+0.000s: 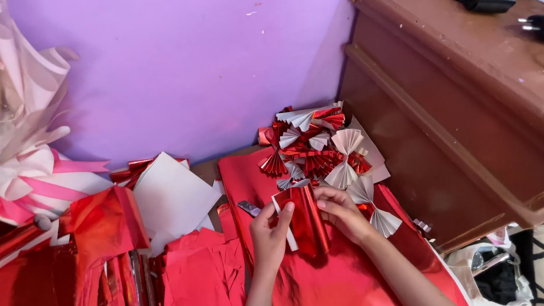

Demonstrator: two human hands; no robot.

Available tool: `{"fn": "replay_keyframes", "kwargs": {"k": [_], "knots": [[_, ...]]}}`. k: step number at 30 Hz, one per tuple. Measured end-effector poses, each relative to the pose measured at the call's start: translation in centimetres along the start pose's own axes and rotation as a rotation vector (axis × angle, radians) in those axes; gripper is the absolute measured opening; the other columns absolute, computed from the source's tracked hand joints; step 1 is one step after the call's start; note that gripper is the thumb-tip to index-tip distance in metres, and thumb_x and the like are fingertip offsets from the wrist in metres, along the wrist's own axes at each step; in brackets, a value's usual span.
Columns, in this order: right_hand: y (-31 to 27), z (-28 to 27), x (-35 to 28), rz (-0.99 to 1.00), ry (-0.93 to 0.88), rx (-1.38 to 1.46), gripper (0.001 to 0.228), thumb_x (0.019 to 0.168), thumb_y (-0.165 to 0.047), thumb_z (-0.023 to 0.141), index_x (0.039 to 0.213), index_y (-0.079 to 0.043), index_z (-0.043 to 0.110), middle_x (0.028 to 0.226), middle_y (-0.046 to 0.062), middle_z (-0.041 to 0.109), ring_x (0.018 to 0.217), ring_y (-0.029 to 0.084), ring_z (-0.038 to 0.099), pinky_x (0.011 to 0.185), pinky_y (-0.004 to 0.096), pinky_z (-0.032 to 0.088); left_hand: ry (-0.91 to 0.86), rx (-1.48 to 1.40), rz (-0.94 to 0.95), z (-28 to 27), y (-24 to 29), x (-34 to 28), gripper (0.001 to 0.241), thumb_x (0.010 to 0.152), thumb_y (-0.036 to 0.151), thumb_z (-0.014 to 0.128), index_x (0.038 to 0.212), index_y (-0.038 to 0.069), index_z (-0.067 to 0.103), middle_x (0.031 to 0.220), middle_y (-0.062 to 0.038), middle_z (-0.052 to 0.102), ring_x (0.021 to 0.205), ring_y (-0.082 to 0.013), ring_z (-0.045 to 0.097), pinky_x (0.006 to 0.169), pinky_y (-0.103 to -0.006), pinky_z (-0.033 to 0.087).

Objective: The person folds red metallic paper sheets into fan shapes using a stapler to secure the center. They handle the paper by hand, folding it accordion-style and stapling it before placing the finished items on a pile.

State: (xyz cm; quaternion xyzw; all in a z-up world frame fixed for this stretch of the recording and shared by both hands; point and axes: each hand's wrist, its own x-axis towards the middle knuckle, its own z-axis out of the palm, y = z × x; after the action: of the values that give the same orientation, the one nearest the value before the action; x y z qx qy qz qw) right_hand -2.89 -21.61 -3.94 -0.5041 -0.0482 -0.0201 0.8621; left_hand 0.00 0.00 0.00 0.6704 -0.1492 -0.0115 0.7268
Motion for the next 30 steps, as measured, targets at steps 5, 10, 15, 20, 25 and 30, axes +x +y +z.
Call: {"fn": "replay_keyframes", "kwargs": {"k": [5, 10, 15, 20, 25, 30], "knots": [[3.1, -2.8, 0.8, -0.065, 0.087, -0.087, 0.032, 0.094, -0.013, 0.077, 0.116, 0.01, 0.074, 0.099, 0.015, 0.075, 0.081, 0.022, 0.079, 0.068, 0.038, 0.069, 0.072, 0.006, 0.01, 0.1, 1.4, -0.1, 0.029, 0.097, 0.031, 0.088, 0.079, 0.011, 0.078, 0.064, 0.0, 0.068, 0.071, -0.007, 0.061, 0.065, -0.0268, 0.057], [2.1, -1.9, 0.5, -0.065, 0.145, -0.145, 0.024, 0.091, -0.003, 0.083, 0.109, 0.011, 0.076, 0.096, 0.012, 0.077, 0.076, 0.017, 0.078, 0.066, 0.032, 0.068, 0.079, -0.039, -0.024, 0.4, 0.6, -0.1, 0.022, 0.096, 0.031, 0.089, 0.09, 0.011, 0.082, 0.069, -0.001, 0.075, 0.076, -0.005, 0.065, 0.07, -0.025, 0.058], [1.6, -1.2, 0.6, -0.095, 0.214, -0.141, 0.021, 0.093, -0.002, 0.082, 0.109, 0.01, 0.077, 0.093, 0.011, 0.078, 0.077, 0.019, 0.081, 0.065, 0.032, 0.069, 0.093, -0.132, -0.087, 0.1, -1.8, 0.2, 0.031, 0.088, 0.022, 0.095, 0.113, 0.007, 0.085, 0.094, -0.009, 0.087, 0.088, -0.0101, 0.078, 0.078, -0.0283, 0.066], [2.9, -3.1, 1.0, -0.105, 0.215, -0.157, 0.017, 0.095, -0.001, 0.08, 0.108, 0.01, 0.077, 0.093, 0.011, 0.079, 0.079, 0.019, 0.081, 0.067, 0.033, 0.069, 0.132, -0.1, -0.069, -0.1, -3.1, 0.3, 0.034, 0.086, 0.021, 0.098, 0.111, 0.001, 0.086, 0.091, -0.012, 0.087, 0.085, -0.0103, 0.077, 0.075, -0.0303, 0.067], [2.9, -3.1, 1.0, -0.103, 0.217, -0.165, 0.019, 0.096, -0.003, 0.08, 0.109, 0.011, 0.077, 0.094, 0.014, 0.08, 0.081, 0.023, 0.082, 0.069, 0.038, 0.07, 0.133, -0.084, -0.081, -0.4, -2.8, 0.3, 0.029, 0.086, 0.023, 0.097, 0.109, 0.007, 0.09, 0.089, -0.008, 0.088, 0.085, -0.0074, 0.077, 0.073, -0.0264, 0.067], [2.5, -2.4, 0.6, -0.105, 0.239, -0.155, 0.019, 0.096, -0.003, 0.081, 0.108, 0.011, 0.077, 0.091, 0.013, 0.079, 0.078, 0.022, 0.081, 0.068, 0.036, 0.07, 0.092, -0.125, -0.069, -0.3, -2.4, 0.1, 0.03, 0.088, 0.019, 0.096, 0.112, 0.003, 0.088, 0.093, -0.013, 0.087, 0.082, -0.0115, 0.079, 0.069, -0.0276, 0.069]]}}
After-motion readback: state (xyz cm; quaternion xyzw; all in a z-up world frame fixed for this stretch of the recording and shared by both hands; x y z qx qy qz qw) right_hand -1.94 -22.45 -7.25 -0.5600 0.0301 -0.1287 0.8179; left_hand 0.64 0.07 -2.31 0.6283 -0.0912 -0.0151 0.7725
